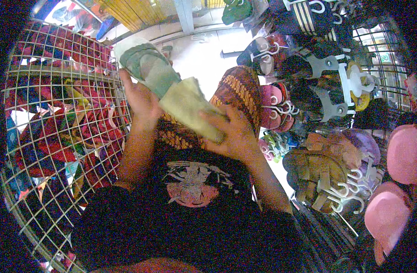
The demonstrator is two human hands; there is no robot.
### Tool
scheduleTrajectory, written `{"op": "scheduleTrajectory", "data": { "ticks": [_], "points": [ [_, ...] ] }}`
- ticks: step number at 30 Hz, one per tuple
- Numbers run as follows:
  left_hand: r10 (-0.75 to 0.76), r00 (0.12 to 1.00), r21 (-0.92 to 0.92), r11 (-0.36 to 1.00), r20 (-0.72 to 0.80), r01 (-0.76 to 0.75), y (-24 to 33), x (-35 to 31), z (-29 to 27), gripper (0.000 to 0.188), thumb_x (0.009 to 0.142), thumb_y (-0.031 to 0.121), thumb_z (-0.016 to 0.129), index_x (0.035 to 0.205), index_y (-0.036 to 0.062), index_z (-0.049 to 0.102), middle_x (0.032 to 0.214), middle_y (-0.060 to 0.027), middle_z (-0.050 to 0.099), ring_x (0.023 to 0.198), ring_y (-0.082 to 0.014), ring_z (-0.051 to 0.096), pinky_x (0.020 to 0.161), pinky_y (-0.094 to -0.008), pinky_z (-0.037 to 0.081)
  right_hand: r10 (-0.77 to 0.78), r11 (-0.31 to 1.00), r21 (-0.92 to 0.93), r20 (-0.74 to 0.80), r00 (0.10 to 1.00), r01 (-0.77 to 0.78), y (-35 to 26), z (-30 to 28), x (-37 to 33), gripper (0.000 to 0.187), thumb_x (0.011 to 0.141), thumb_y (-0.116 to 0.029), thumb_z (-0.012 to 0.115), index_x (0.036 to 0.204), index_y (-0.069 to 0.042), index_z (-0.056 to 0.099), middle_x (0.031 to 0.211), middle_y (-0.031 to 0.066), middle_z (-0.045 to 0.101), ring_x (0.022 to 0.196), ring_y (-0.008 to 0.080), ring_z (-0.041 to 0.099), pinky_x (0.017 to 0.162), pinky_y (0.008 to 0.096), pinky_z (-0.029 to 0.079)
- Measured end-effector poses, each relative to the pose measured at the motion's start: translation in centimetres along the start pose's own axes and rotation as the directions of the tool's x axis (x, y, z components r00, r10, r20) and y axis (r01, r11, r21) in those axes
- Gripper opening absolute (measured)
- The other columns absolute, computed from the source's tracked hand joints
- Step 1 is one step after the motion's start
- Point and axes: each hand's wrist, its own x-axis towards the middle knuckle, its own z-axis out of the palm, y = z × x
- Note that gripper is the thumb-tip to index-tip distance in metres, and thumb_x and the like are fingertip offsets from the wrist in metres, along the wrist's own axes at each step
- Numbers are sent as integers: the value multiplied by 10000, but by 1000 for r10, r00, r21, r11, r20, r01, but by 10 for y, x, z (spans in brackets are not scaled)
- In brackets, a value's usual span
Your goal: The person cleans a sandal by wiping its straps and sole with a cloth, turning the sandal by hand.
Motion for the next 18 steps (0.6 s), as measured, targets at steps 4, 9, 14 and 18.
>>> {"op": "scheduleTrajectory", "data": {
  "ticks": [4, 9, 14, 18],
  "points": [
    [34, 973, -5, 999, -227, -36, -14, 0, 21, 888, 936, 774, 314, 1382, 25, 483, 1291, -156, 597, 1194, -301, 568, 1061, -456, 432, 110, 984, 151, -133, 985, -90, 3, 2, 10, 705, 632, -235, 864, 1301, -172, 652, 1195, 186, 586, 1080, 370, 620, 924, 429, 521],
    [-99, 988, -254, 959, 123, 127, -3, 10, -23, 897, 939, 761, 317, 1444, 29, 432, 1353, -212, 572, 1243, -363, 558, 1087, -513, 418, -20, 994, 110, 57, 998, 14, 5, -3, 6, 717, 645, -234, 865, 1326, -193, 643, 1258, 195, 555, 1133, 367, 598, 961, 420, 500],
    [-80, 967, -17, 997, -241, 78, -20, 7, 16, 898, 938, 779, 276, 1374, 25, 494, 1260, -171, 606, 1151, -322, 589, 1031, -460, 453, 176, 975, 147, -70, 982, -164, 7, 1, 12, 715, 648, -220, 858, 1330, -213, 643, 1250, 193, 554, 1123, 380, 598, 973, 405, 491],
    [-24, 988, 27, 999, -153, 29, -8, 15, -2, 874, 942, 768, 304, 1369, 31, 498, 1245, -151, 618, 1155, -318, 589, 1052, -455, 442, -64, 995, 83, 30, 998, 61, 4, -2, 8, 689, 673, -316, 843, 1325, -249, 631, 1262, 206, 568, 1118, 404, 598, 964, 475, 512]
  ]
}}
